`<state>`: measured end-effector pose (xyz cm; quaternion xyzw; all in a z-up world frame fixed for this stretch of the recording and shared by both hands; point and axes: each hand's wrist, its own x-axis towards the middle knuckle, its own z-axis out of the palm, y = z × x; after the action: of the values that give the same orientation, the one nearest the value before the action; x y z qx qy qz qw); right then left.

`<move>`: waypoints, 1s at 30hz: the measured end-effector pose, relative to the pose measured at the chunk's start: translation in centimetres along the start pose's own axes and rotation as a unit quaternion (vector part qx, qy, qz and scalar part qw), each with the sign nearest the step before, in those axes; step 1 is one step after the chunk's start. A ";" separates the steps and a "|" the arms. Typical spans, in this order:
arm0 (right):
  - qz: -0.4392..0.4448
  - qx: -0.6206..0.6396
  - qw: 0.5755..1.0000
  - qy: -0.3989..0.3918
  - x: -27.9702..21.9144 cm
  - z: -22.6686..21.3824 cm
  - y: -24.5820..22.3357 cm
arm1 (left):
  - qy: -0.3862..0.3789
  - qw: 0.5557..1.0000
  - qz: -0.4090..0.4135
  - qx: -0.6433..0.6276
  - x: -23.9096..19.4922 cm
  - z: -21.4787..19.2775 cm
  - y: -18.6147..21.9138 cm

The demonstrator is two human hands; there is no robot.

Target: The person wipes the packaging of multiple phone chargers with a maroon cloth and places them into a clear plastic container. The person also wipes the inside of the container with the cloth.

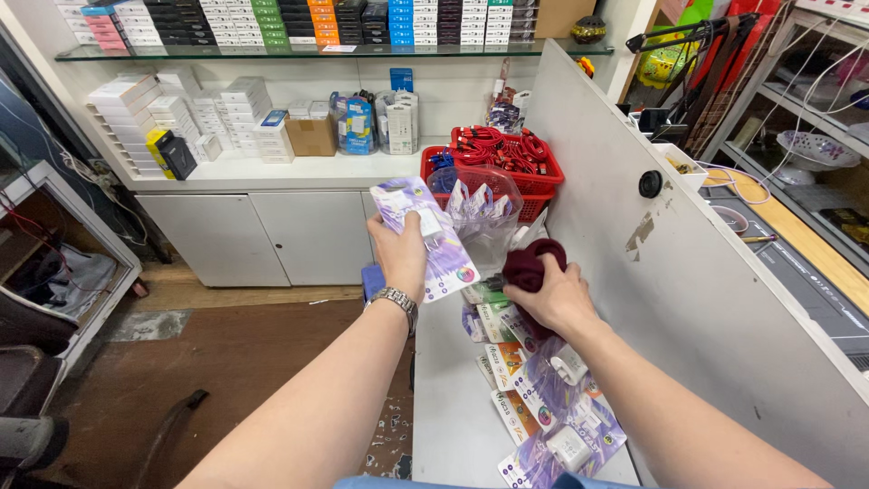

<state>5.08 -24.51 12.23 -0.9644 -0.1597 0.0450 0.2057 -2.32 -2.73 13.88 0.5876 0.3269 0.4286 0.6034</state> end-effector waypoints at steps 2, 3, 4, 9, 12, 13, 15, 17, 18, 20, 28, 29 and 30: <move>0.021 -0.110 0.987 -0.113 0.4 1.1 0.6 | -0.058 0.998 -0.025 -0.019 -0.4 -0.1 -0.5; 0.031 -0.164 0.971 -0.168 0.6 1.5 0.7 | -0.086 0.995 -0.042 -0.023 -0.6 -0.2 -0.7; 0.042 -0.165 0.969 -0.177 0.8 1.8 0.9 | -0.113 0.991 -0.059 -0.026 -0.6 -0.4 -0.8; 0.045 -0.086 0.990 -0.102 3.8 1.0 0.4 | -0.221 0.967 -0.120 -0.036 0.6 -0.2 -1.3; -0.028 0.388 0.916 -0.097 7.3 0.1 -1.6 | -0.313 0.943 -0.110 -0.032 1.7 0.4 -1.7; -0.032 0.427 0.896 -0.120 8.2 -0.1 -2.1 | -0.345 0.933 -0.099 -0.026 2.1 0.8 -1.8; -0.040 0.502 0.848 -0.167 9.8 -0.2 -3.2 | -0.393 0.916 -0.081 0.011 3.0 1.9 -2.0; -0.056 0.501 0.858 -0.100 11.1 -0.5 -3.5 | -0.408 0.910 -0.063 0.036 4.1 3.0 -2.0; -0.064 0.499 0.862 -0.066 11.7 -0.8 -3.6 | -0.400 0.914 -0.053 0.043 4.8 3.7 -2.1; -0.014 0.591 0.803 0.077 12.9 -1.8 -3.5 | -0.339 0.934 0.013 0.111 5.6 4.5 -2.5; 0.023 0.686 0.681 0.254 15.5 -3.1 -5.2 | -0.258 0.854 0.240 0.383 6.9 8.1 -3.2; 0.010 0.672 0.698 0.249 15.5 -2.8 -5.5 | -0.276 0.826 0.256 0.419 7.1 8.4 -3.1; -0.003 0.656 0.714 0.244 15.5 -2.5 -5.8 | -0.293 0.797 0.270 0.454 7.3 8.7 -3.0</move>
<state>18.43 -15.35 16.54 -0.5642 -0.0371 -0.0992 0.8188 8.93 0.28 12.52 0.9562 0.1190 0.1839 0.1941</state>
